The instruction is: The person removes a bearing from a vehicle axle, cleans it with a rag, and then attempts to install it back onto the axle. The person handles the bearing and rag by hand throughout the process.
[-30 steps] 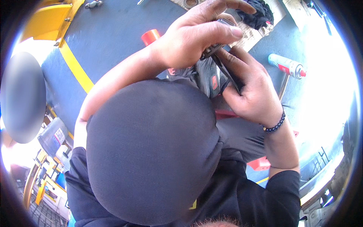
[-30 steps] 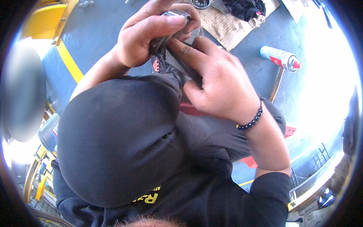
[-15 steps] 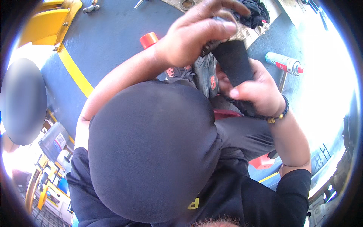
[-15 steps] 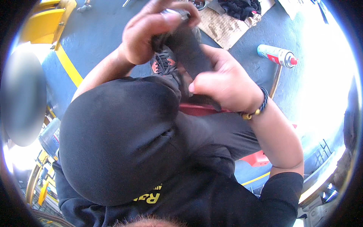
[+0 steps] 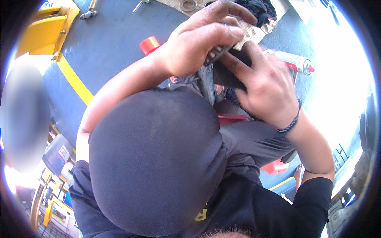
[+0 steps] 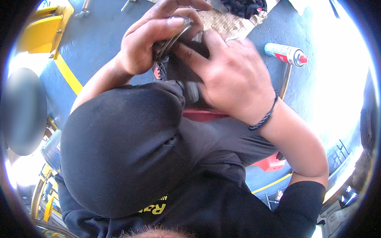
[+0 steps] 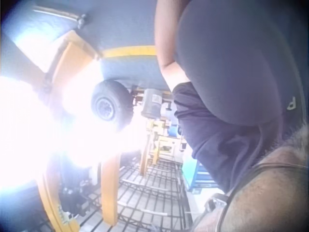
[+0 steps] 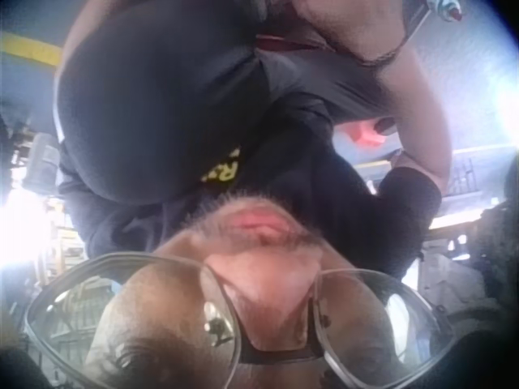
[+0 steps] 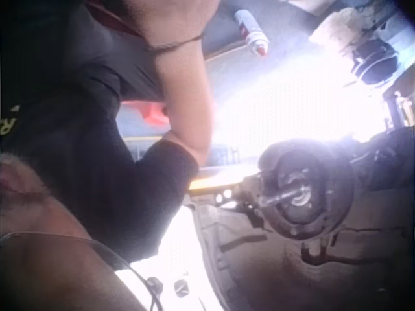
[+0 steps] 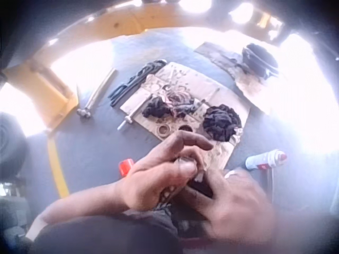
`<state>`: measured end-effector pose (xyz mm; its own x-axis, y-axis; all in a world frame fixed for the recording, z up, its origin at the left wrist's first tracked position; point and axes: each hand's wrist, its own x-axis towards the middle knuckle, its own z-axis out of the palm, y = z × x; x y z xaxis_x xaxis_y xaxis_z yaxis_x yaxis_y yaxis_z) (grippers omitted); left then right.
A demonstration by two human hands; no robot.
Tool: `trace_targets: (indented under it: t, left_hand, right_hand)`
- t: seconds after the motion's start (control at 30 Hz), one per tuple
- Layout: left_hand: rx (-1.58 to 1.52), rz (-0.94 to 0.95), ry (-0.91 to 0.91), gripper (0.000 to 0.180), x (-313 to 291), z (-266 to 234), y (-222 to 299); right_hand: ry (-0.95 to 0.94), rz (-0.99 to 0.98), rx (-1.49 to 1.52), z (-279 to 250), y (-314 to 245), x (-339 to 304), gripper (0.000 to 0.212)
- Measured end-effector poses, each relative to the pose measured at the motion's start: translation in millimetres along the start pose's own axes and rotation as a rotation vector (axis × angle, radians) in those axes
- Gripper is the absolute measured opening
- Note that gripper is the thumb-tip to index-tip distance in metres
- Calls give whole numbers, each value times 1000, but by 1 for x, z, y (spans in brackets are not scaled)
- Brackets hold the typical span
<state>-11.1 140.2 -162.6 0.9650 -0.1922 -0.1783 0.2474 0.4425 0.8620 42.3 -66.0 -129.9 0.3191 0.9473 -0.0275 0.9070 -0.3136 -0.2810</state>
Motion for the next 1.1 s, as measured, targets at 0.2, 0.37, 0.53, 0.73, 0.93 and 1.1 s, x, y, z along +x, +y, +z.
trace_targets:
  t: [0.2,0.37,0.53,0.73,0.93,1.1]
  left_hand:
    - [11,-65,17,38,0,-8,-9]
    - [-40,206,-128,43,8,-15,-19]
    - [-24,434,-174,50,17,-9,-18]
    - [-88,195,-174,53,5,-3,-7]
    - [-16,218,-69,33,20,-23,-36]
    - [91,-57,45,29,14,-6,-7]
  right_hand:
    - [111,25,529,17,-2,2,49]
    - [-160,407,2301,11,-14,-3,36]
    - [-13,308,2907,9,-29,8,34]
    - [-52,156,1143,-6,-7,-7,52]
    - [21,-141,-443,-17,13,10,54]
    - [-165,68,119,-24,4,10,58]
